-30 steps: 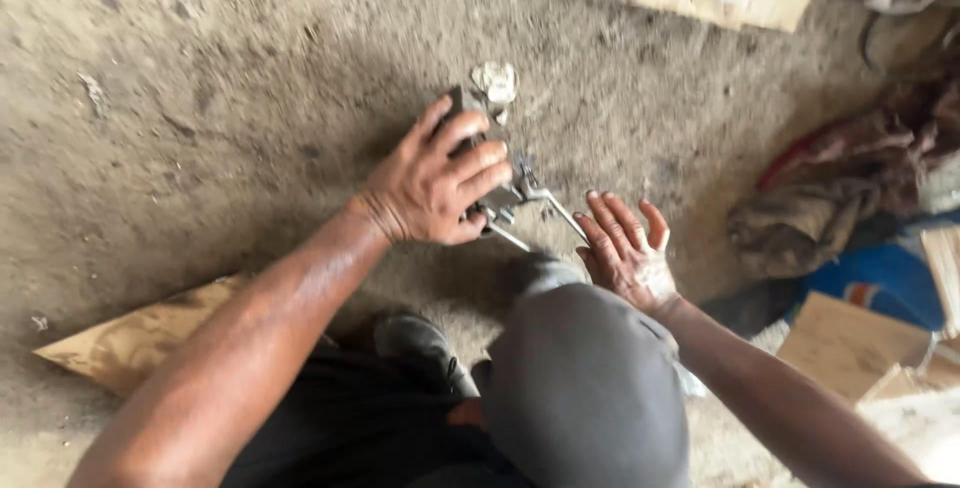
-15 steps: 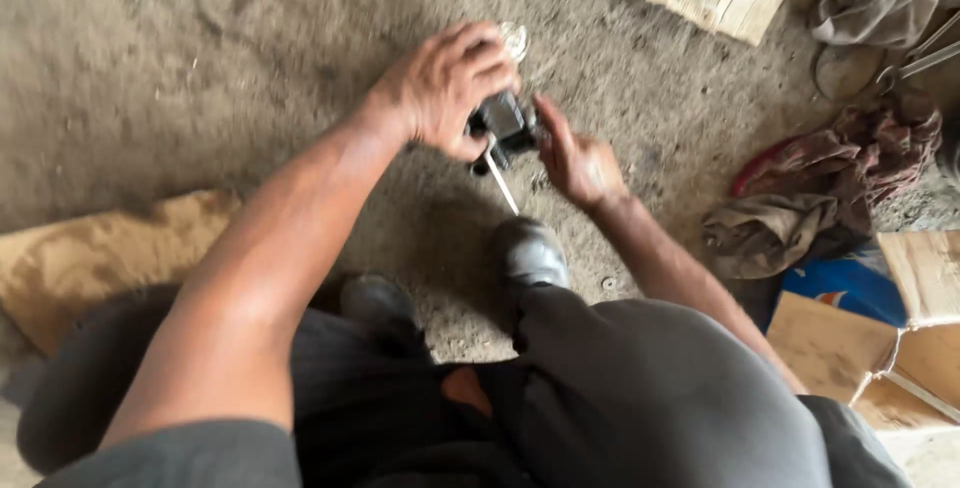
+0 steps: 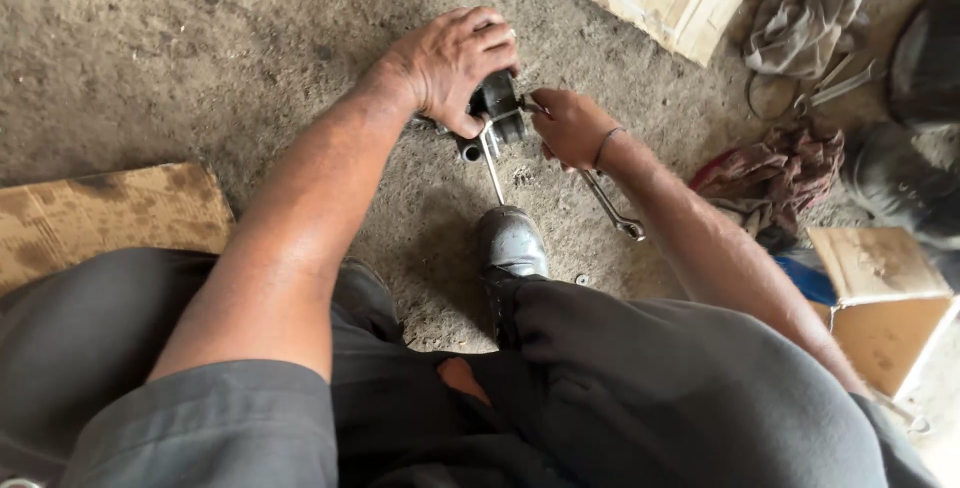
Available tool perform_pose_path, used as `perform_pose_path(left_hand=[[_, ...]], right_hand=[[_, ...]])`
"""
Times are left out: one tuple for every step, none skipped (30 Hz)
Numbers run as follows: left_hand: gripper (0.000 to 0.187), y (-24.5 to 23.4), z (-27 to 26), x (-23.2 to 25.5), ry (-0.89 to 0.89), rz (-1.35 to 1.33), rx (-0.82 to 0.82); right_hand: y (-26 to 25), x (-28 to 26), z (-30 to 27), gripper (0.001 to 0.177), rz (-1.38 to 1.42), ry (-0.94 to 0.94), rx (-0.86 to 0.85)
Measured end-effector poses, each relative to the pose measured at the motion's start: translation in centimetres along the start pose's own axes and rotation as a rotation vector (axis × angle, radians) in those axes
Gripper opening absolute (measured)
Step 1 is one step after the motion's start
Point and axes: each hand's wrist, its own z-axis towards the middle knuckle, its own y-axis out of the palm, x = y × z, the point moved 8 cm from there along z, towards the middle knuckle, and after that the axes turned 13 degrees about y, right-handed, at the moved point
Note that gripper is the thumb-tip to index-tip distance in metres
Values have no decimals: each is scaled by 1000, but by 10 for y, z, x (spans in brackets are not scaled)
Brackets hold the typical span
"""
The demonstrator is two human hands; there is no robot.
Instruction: The person sits on the floor and uses a wrench to tighten bolts on a small mechanical part. The person holds the part steady with one hand while turning the wrench with the other.
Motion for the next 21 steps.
perform_pose_path(left_hand=[[86,3,-2,1,9,0,-25],[87,6,-1,-1,17,-1,-51],[84,6,0,-1,22,-22,-22],[82,7,0,0,26,-43,7],[79,6,0,-1,36,-60,35],[78,6,0,-2,25,-68,37],[78,6,0,-1,19,-78,39],[77,5,0,0,13,-88,41],[79,2,0,-3,19,-69,48],[80,-1,1,-5,24,-49,55],[82,-1,0,-1,29,-43,60],[80,1,-1,3,26,-67,58],[79,1,-2,3,22,-84,58],[77,2,-2,3,18,-101,57],[77,1,-2,1,16,-79,70],[78,0,-2,-1,15,-56,83],[78,1,-3,2,14,-47,94],[77,3,-5,4,11,-70,96],[75,4,-5,4,16,-90,96],[74,3,-6,3,21,-109,97],[73,2,-6,4,24,-106,96]], right_hand=[[3,-6,0,35,5,21,-17],[3,-9,1,35,10,42,-34],[5,-6,0,35,18,67,-55],[7,-7,-1,34,-98,38,23],[9,-9,-2,34,-208,7,107],[9,-10,-3,34,-317,-25,191],[11,-6,-4,35,-296,-5,199],[11,-5,-4,35,-275,15,208],[8,-7,-2,36,-253,31,225],[5,-13,-2,36,-260,10,241],[6,-16,-7,37,-267,-4,244],[6,-18,-15,38,-274,-17,248],[7,-15,-22,42,-289,36,210],[6,-11,-32,48,-302,89,172],[8,-7,-41,55,-304,139,131],[8,1,-52,61,-388,183,104],[12,17,-69,68,-470,233,65],[13,26,-82,61,-445,208,70],[15,35,-90,55,-413,185,81],[13,38,-94,41,-426,135,151],[14,39,-98,30,-431,91,219]])
